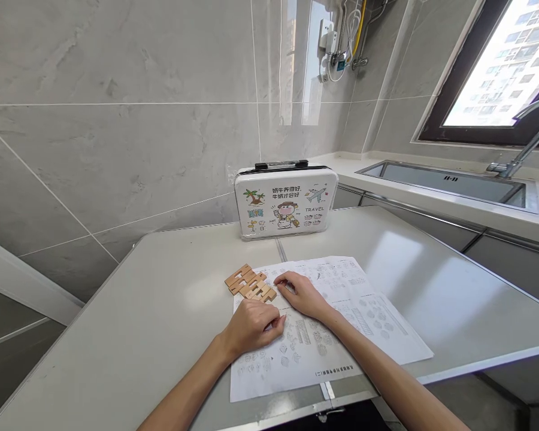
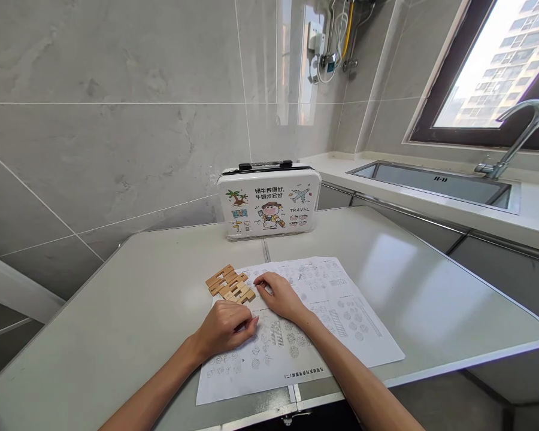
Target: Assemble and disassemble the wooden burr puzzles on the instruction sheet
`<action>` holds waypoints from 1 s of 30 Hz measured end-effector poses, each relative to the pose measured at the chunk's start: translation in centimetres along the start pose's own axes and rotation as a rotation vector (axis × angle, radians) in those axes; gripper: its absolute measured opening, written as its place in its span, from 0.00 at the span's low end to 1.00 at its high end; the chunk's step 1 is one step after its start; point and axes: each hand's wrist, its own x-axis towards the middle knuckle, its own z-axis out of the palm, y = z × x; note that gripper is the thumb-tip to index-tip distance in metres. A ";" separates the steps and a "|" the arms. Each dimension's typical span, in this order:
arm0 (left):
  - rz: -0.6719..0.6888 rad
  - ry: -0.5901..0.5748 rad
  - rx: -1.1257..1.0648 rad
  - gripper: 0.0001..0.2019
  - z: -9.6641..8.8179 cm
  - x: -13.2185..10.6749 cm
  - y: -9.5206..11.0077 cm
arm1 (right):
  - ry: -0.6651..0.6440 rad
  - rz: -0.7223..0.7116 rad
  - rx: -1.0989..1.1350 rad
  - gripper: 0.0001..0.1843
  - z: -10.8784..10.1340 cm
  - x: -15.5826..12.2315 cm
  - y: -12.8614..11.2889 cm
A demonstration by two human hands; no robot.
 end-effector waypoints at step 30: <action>0.000 -0.005 0.022 0.16 0.1 0.1 -0.1 | -0.001 -0.004 -0.010 0.09 0.0 0.0 0.0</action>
